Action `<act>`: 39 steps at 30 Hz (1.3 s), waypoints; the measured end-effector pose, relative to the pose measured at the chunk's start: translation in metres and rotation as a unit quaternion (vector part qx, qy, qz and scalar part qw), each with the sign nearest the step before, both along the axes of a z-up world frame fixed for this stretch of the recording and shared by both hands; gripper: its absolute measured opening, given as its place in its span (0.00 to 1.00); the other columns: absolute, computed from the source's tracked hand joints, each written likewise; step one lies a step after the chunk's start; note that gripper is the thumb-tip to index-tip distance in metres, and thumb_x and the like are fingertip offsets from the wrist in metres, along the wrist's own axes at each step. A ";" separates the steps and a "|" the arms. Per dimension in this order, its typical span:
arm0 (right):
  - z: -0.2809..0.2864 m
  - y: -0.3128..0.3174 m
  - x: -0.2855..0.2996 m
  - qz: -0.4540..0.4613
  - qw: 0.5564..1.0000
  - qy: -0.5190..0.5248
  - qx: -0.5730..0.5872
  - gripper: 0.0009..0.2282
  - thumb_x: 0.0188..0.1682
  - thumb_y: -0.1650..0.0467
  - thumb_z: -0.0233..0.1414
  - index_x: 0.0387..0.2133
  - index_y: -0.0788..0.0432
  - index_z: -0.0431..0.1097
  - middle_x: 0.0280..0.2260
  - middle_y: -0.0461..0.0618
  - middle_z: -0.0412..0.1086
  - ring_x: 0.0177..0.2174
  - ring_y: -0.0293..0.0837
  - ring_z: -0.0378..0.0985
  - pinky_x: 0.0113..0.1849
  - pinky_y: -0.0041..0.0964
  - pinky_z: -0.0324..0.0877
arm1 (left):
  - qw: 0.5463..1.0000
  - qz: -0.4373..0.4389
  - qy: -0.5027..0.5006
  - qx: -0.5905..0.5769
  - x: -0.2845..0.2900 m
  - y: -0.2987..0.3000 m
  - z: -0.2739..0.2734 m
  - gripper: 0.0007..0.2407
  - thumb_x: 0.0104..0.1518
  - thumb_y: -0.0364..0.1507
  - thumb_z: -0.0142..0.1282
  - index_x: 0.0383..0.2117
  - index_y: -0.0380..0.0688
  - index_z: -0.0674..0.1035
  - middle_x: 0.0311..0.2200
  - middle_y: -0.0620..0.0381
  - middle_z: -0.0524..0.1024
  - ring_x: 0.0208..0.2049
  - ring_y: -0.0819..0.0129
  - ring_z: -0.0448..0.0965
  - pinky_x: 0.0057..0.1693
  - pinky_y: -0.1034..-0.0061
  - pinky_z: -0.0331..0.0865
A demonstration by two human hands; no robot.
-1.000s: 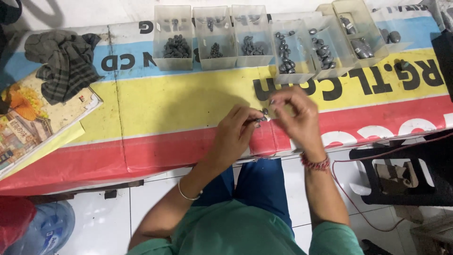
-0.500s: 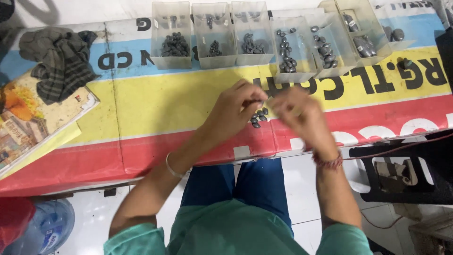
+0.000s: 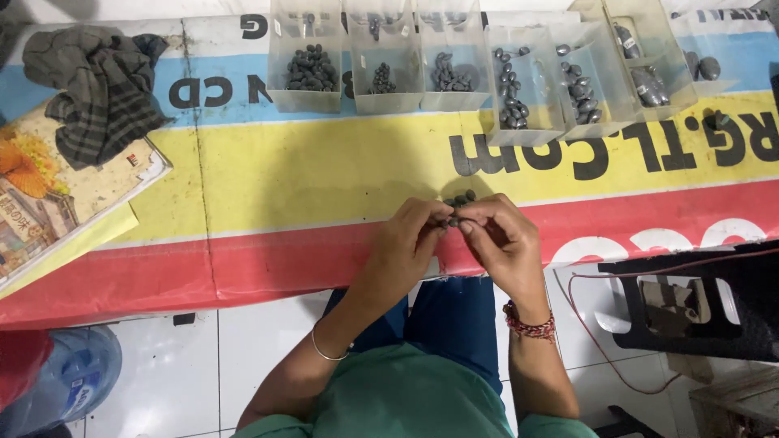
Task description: Sorting various sizes of lead fishing weights into a multi-compartment plastic storage bin.
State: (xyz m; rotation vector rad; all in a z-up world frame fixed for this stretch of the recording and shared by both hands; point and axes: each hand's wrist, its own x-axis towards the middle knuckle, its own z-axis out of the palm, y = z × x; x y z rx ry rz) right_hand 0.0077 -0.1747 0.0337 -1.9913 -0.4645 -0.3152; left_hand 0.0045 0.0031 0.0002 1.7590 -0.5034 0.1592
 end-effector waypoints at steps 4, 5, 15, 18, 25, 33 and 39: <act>-0.004 0.004 -0.003 0.009 1.000 -0.007 0.003 0.05 0.50 0.78 0.57 0.36 0.61 0.78 0.30 0.50 0.69 0.33 0.44 0.74 0.40 0.39 0.71 | 1.000 0.006 0.007 0.024 0.000 0.000 -0.003 0.11 0.64 0.17 0.51 0.51 0.41 0.73 0.41 0.45 0.73 0.44 0.47 0.82 0.49 0.60 0.80; -0.003 0.005 -0.004 0.015 1.000 -0.008 0.000 0.05 0.48 0.79 0.58 0.35 0.61 0.78 0.31 0.52 0.70 0.33 0.46 0.75 0.40 0.41 0.71 | 1.000 0.005 0.004 0.030 -0.001 -0.001 -0.003 0.11 0.64 0.17 0.52 0.51 0.41 0.74 0.41 0.44 0.73 0.43 0.47 0.83 0.49 0.61 0.80; -0.024 -0.002 -0.010 -0.033 0.987 -0.001 0.155 0.07 0.48 0.82 0.55 0.39 0.68 0.74 0.34 0.53 0.69 0.35 0.41 0.75 0.40 0.36 0.74 | 0.998 0.006 -0.047 0.044 0.013 -0.010 -0.010 0.08 0.64 0.23 0.56 0.48 0.42 0.77 0.36 0.49 0.77 0.40 0.49 0.84 0.42 0.63 0.81; -0.032 -0.006 -0.008 -0.045 0.975 -0.001 0.218 0.06 0.50 0.83 0.52 0.40 0.72 0.70 0.34 0.57 0.68 0.36 0.45 0.78 0.39 0.39 0.75 | 0.989 -0.039 -0.104 0.101 0.039 -0.015 0.008 0.07 0.66 0.23 0.50 0.46 0.47 0.76 0.33 0.53 0.72 0.36 0.49 0.81 0.41 0.58 0.78; -0.038 -0.008 -0.007 -0.077 0.980 -0.019 0.182 0.07 0.49 0.82 0.55 0.40 0.70 0.73 0.38 0.55 0.67 0.37 0.41 0.75 0.41 0.35 0.72 | 0.961 -0.051 -0.203 0.181 0.164 -0.073 0.019 0.07 0.59 0.17 0.46 0.32 0.46 0.72 0.25 0.52 0.67 0.24 0.43 0.75 0.31 0.56 0.68; -0.036 -0.007 -0.014 -0.116 0.979 0.000 0.165 0.11 0.55 0.76 0.52 0.50 0.62 0.67 0.41 0.49 0.70 0.42 0.39 0.74 0.49 0.31 0.73 | 0.952 -0.070 -0.253 0.159 0.169 -0.085 0.048 0.09 0.56 0.11 0.40 0.26 0.37 0.73 0.24 0.51 0.68 0.16 0.67 0.60 0.23 0.71 0.53; -0.044 -0.012 -0.005 -0.100 0.973 -0.047 0.200 0.08 0.51 0.84 0.52 0.43 0.71 0.70 0.38 0.56 0.66 0.38 0.46 0.80 0.42 0.38 0.77 | 0.913 -0.125 -0.099 0.375 0.115 -0.036 0.005 0.03 0.57 0.24 0.55 0.33 0.39 0.79 0.33 0.40 0.77 0.38 0.36 0.81 0.46 0.46 0.74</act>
